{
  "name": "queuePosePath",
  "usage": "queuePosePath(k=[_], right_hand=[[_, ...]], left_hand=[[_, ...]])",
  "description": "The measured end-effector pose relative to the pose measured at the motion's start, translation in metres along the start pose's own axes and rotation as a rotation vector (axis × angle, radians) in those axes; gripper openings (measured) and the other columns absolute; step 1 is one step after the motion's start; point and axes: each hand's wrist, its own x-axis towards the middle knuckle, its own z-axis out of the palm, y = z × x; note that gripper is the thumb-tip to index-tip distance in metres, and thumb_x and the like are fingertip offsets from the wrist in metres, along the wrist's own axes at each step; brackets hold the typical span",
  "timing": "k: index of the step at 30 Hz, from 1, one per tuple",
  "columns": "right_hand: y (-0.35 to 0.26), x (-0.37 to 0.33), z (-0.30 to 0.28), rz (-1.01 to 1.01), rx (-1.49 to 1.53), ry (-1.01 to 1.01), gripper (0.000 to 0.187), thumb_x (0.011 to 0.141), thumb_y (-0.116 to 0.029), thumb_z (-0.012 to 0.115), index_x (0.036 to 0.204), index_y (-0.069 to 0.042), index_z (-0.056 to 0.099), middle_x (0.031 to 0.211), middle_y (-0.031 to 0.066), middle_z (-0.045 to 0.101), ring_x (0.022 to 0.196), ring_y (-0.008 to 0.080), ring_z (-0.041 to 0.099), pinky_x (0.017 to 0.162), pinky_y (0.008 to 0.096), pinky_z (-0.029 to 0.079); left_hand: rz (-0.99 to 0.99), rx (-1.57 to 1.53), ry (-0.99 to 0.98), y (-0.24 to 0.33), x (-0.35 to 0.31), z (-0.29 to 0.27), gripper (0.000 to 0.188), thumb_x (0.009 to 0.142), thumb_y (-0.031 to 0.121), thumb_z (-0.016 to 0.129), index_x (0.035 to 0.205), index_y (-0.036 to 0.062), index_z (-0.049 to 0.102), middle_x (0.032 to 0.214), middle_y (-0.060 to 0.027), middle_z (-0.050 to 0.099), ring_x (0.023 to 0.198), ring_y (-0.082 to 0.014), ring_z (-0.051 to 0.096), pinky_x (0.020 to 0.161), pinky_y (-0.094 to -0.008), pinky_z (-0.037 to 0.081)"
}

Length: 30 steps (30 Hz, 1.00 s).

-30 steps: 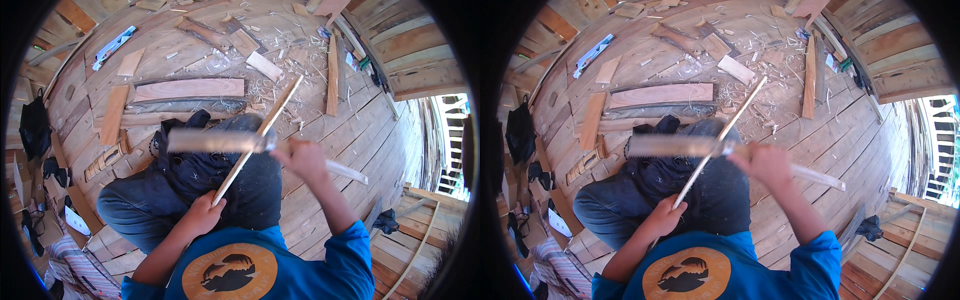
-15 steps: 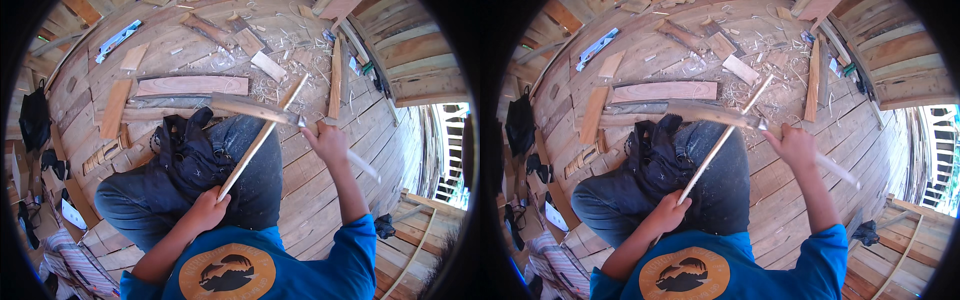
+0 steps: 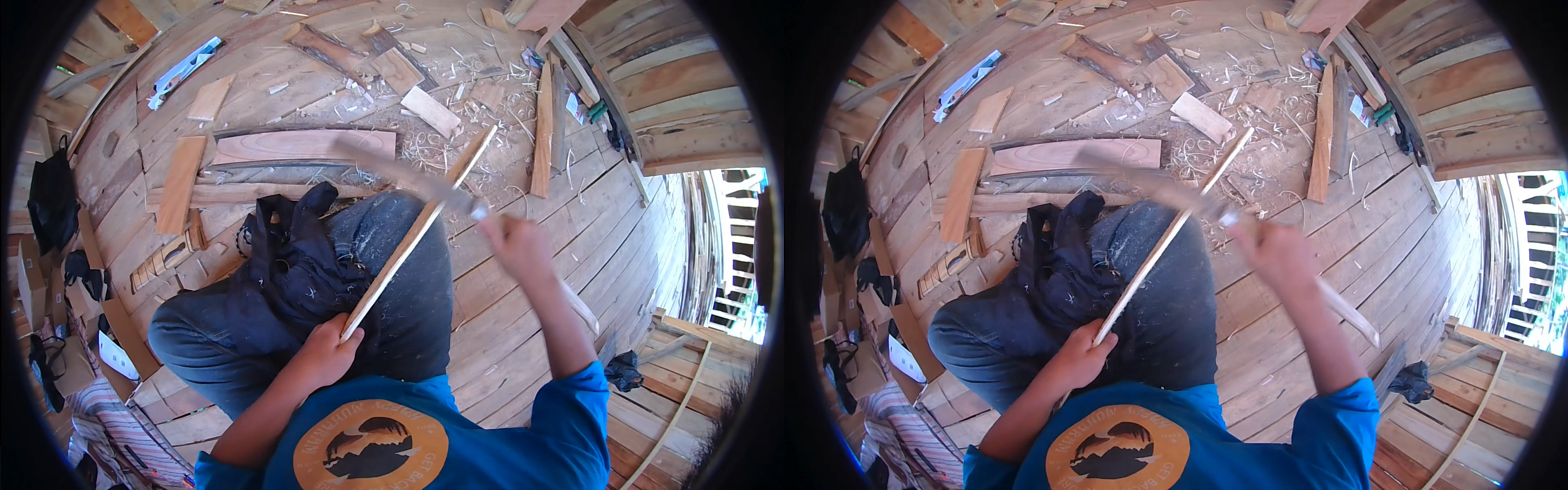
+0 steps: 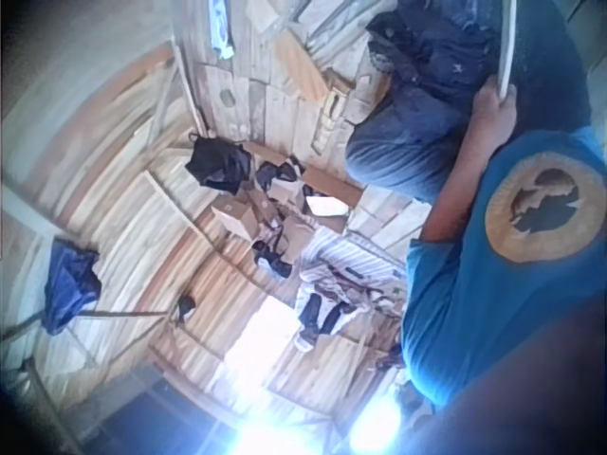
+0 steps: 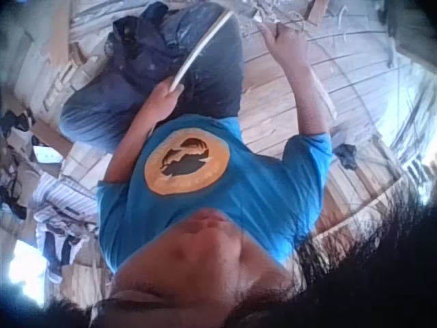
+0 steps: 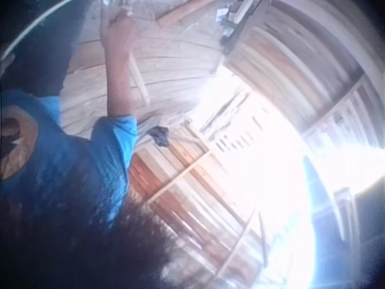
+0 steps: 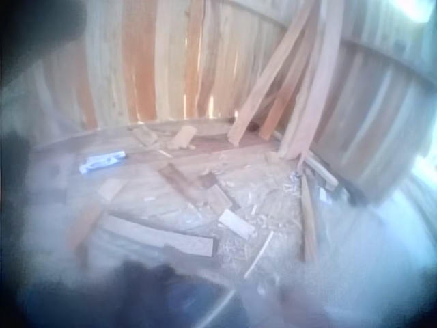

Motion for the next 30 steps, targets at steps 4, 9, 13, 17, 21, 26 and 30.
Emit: queuePosePath(k=[4, 9, 13, 17, 21, 26, 30], right_hand=[[-0.045, -0.026, 0.014, -0.278, 0.044, -0.123, 0.064, 0.080, -0.069, 0.053, 0.070, -0.006, 0.063, 0.055, 0.0154, 0.058, 0.056, 0.0324, 0.063, 0.054, 0.0438, 0.051], [0.016, 0.019, 0.025, -0.214, -0.011, 0.136, 0.063, 0.082, -0.065, 0.054, 0.063, -0.005, 0.056, 0.052, 0.0146, 0.056, 0.053, 0.0347, 0.061, 0.051, 0.0446, 0.049], [0.023, 0.020, 0.025, -0.018, 0.027, 0.137, 0.062, 0.084, -0.062, 0.053, 0.063, -0.004, 0.057, 0.052, 0.0152, 0.056, 0.052, 0.0351, 0.060, 0.049, 0.0450, 0.048], [-0.041, -0.020, 0.025, -0.162, 0.069, 0.009, 0.063, 0.083, -0.065, 0.053, 0.063, -0.004, 0.057, 0.053, 0.0148, 0.057, 0.051, 0.0342, 0.061, 0.049, 0.0437, 0.049], [-0.076, -0.039, 0.031, -0.369, 0.074, -0.121, 0.065, 0.078, -0.070, 0.054, 0.064, -0.006, 0.057, 0.052, 0.0114, 0.057, 0.049, 0.0316, 0.061, 0.048, 0.0418, 0.049], [-0.028, 0.003, 0.027, -0.278, -0.057, 0.067, 0.068, 0.077, -0.071, 0.054, 0.064, -0.005, 0.057, 0.053, 0.0132, 0.057, 0.052, 0.0318, 0.062, 0.049, 0.0432, 0.049], [0.063, 0.050, -0.004, 0.383, 0.049, 0.140, 0.069, 0.083, -0.068, 0.048, 0.073, -0.001, 0.064, 0.068, 0.0229, 0.062, 0.071, 0.0395, 0.064, 0.065, 0.0477, 0.050]], left_hand=[[0.033, -0.012, -0.033, -0.008, -0.001, -0.006, 0.026, 0.095, 0.023, 0.051, 0.101, -0.0021, 0.056, 0.070, -0.0122, 0.057, 0.062, -0.0236, 0.057, 0.060, -0.0367, 0.045], [-0.224, -0.434, -0.257, -0.004, 0.010, -0.021, 0.016, 0.095, 0.022, 0.053, 0.093, 0.0067, 0.050, 0.065, 0.0049, 0.041, 0.052, -0.0044, 0.037, 0.045, -0.0225, 0.032], [-0.237, -0.413, -0.295, 0.002, 0.015, -0.017, 0.016, 0.096, 0.024, 0.052, 0.091, 0.0099, 0.045, 0.063, 0.0072, 0.035, 0.051, -0.0024, 0.031, 0.044, -0.0210, 0.028], [-0.269, -0.437, -0.325, -0.007, 0.018, -0.016, 0.017, 0.096, 0.024, 0.052, 0.090, 0.0102, 0.045, 0.063, 0.0070, 0.035, 0.051, -0.0028, 0.031, 0.044, -0.0212, 0.027], [-0.269, -0.462, -0.315, -0.009, 0.016, -0.020, 0.018, 0.097, 0.025, 0.051, 0.090, 0.0099, 0.044, 0.063, 0.0066, 0.035, 0.051, -0.0031, 0.031, 0.044, -0.0213, 0.028], [-0.147, -0.293, -0.251, 0.006, 0.015, -0.016, 0.019, 0.097, 0.025, 0.049, 0.092, 0.0061, 0.050, 0.065, 0.0036, 0.041, 0.055, -0.0062, 0.038, 0.048, -0.0247, 0.035], [-0.036, -0.226, -0.195, -0.009, 0.007, -0.010, 0.027, 0.097, 0.026, 0.047, 0.096, 0.0004, 0.055, 0.067, -0.0004, 0.048, 0.059, -0.0106, 0.047, 0.056, -0.0298, 0.041]])
